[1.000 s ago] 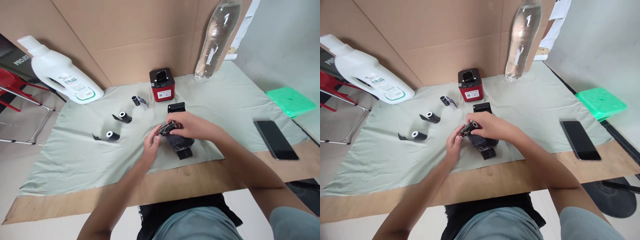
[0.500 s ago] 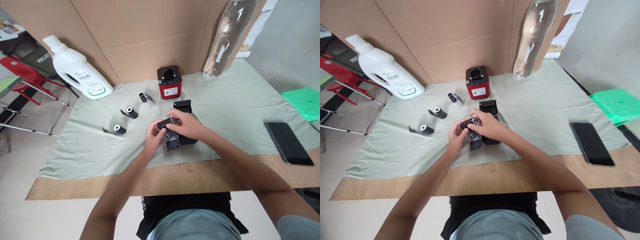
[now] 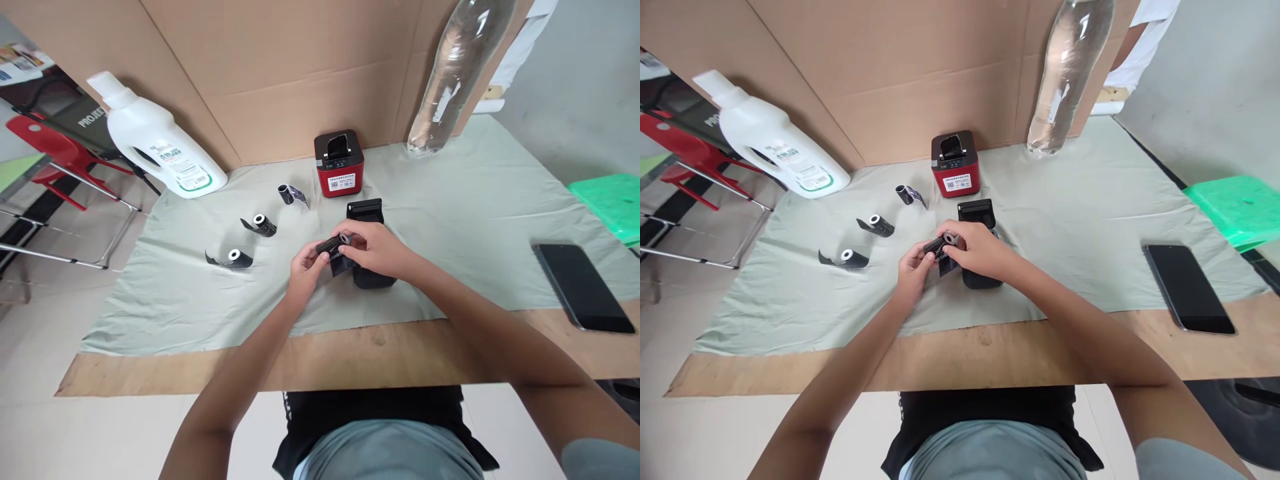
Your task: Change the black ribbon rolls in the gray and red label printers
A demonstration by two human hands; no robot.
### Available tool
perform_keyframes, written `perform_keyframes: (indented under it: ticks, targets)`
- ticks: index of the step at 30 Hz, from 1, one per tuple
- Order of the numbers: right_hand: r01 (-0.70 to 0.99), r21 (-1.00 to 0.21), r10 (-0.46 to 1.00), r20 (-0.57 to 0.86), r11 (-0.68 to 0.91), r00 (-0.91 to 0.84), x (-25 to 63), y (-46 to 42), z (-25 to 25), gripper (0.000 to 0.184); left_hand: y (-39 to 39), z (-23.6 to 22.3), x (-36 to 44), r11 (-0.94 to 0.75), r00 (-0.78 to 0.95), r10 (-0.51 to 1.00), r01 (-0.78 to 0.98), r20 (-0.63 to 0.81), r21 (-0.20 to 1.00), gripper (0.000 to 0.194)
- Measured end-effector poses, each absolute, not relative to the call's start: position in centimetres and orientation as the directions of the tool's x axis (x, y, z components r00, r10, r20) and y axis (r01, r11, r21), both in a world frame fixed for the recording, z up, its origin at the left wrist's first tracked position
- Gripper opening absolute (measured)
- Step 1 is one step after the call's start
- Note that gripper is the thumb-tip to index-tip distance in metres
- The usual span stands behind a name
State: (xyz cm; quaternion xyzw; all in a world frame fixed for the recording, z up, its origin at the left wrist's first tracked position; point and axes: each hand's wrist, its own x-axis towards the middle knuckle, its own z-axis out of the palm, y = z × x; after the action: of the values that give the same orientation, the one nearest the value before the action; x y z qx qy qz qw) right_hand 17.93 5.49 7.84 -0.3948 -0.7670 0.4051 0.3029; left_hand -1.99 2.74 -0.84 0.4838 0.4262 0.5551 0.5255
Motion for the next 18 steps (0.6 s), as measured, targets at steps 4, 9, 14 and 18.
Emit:
perform_keyframes:
  ticks: [4, 9, 14, 18]
  targets:
    - [0.427, -0.861, 0.900, 0.077, 0.277, -0.429, 17.7, 5.1, 7.8, 0.029, 3.0, -0.9, -2.0, -0.163, -0.019, 0.987, -0.200, 0.162, 0.966, 0.049]
    - [0.499, -0.754, 0.878, 0.211, 0.426, -0.430, 17.1, 5.6, 9.1, 0.022, 3.5, -1.1, -1.7, -0.071, 0.055, 0.995, -0.263, 0.089, 0.962, 0.064]
    - [0.685, -0.502, 0.845, 0.225, 0.528, -0.485, 13.0, 8.3, 12.4, 0.026, 3.7, -1.4, -1.4, 0.062, 0.196, 0.980, -0.156, -0.031, 0.986, 0.053]
    - [0.697, -0.254, 0.739, 0.146, 0.670, -0.657, 6.0, 9.4, 14.1, 0.028, 2.9, -1.6, -1.3, -0.041, 0.346, 0.938, 0.121, -0.003, 0.992, 0.026]
